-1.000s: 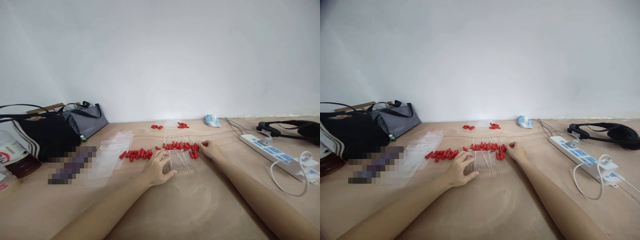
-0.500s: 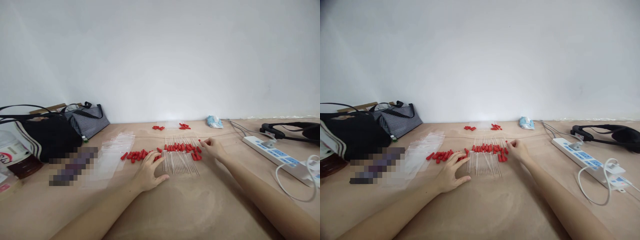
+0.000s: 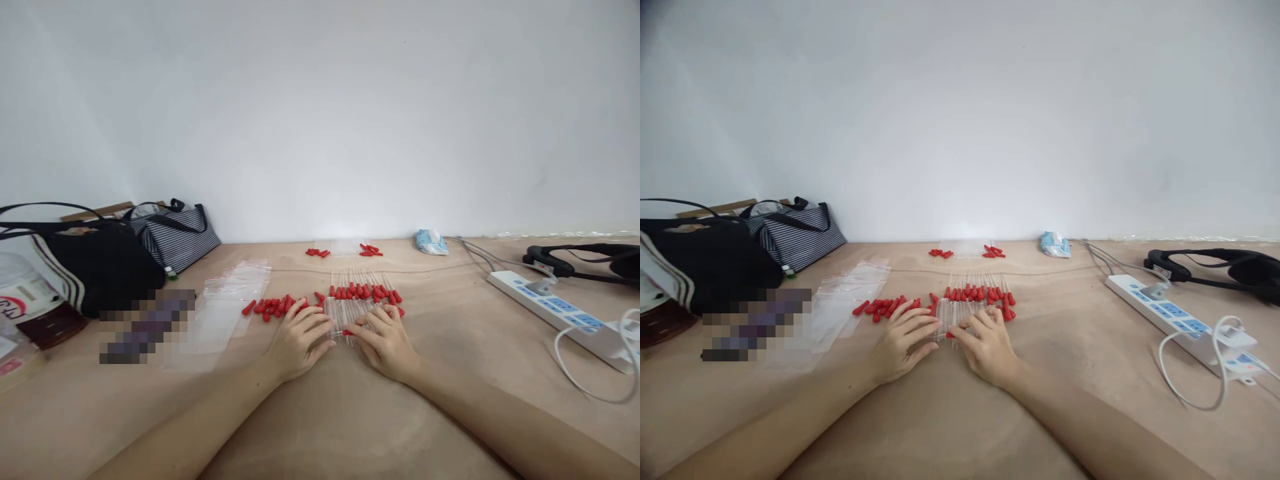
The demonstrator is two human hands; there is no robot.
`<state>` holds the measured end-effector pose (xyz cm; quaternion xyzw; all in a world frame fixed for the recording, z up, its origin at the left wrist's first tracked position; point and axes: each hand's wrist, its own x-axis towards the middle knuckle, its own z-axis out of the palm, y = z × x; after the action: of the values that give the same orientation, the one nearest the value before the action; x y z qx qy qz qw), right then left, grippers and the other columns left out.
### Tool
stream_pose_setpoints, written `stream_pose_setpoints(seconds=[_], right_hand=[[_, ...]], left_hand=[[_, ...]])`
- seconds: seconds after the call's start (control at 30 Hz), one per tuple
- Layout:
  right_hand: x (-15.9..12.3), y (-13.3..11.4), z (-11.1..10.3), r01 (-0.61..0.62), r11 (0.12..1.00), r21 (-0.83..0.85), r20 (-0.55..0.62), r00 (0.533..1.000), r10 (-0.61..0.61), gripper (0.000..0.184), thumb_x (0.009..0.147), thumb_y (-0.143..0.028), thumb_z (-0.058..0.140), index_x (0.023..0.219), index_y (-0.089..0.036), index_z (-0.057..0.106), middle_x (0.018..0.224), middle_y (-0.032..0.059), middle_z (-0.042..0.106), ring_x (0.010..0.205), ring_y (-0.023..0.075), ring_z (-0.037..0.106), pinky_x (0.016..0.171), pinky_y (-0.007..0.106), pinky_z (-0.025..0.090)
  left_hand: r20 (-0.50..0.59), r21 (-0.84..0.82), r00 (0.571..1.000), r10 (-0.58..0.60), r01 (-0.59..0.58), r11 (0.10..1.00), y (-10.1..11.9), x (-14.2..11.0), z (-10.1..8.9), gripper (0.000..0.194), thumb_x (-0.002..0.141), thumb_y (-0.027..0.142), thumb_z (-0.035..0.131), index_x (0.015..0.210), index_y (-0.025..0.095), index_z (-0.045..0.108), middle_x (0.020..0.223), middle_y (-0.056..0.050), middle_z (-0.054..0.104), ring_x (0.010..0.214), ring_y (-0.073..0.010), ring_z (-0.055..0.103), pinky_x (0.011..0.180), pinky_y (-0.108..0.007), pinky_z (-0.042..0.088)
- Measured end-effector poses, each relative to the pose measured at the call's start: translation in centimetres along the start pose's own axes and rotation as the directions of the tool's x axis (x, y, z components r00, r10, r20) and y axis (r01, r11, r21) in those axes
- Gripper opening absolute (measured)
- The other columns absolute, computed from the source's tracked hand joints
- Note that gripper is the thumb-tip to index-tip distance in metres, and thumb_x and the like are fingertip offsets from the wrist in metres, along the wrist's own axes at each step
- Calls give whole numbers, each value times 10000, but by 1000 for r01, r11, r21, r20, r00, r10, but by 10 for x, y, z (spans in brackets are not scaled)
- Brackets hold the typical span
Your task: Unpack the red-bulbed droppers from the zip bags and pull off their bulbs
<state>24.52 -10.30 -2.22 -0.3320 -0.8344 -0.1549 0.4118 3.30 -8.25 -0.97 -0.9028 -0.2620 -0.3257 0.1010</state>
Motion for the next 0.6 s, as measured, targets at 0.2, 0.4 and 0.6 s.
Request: stream_pose_setpoints(seconds=[0.2, 0.4, 0.6], right_hand=[[2, -3, 2, 6, 1000, 27, 10, 1000, -6, 177, 781, -278, 565, 949, -248, 612, 773, 3, 614, 734, 136, 470, 761, 350, 254], [1, -1, 2, 10, 1000, 9, -14, 1000, -10, 104, 783, -295, 566, 801, -238, 652, 589, -20, 547, 662, 117, 426, 794, 361, 240], [2, -3, -3, 24, 1000, 20, 36, 999, -24, 191, 811, -301, 512, 705, -214, 645, 546, -18, 513, 658, 123, 427, 818, 389, 228]], left_hand=[[-38, -27, 998, 48, -49, 998, 3, 3, 4, 124, 818, 258, 513, 775, 205, 616, 714, 16, 649, 768, -137, 555, 886, -371, 344], [-34, 4, 995, 98, -98, 995, 7, 3, 1, 135, 818, 225, 499, 736, 184, 598, 642, 12, 607, 680, -121, 531, 846, -361, 358], [-21, -40, 993, 113, -114, 993, 10, 3, -2, 148, 824, 183, 475, 711, 167, 568, 620, 15, 573, 652, -108, 523, 838, -353, 370]])
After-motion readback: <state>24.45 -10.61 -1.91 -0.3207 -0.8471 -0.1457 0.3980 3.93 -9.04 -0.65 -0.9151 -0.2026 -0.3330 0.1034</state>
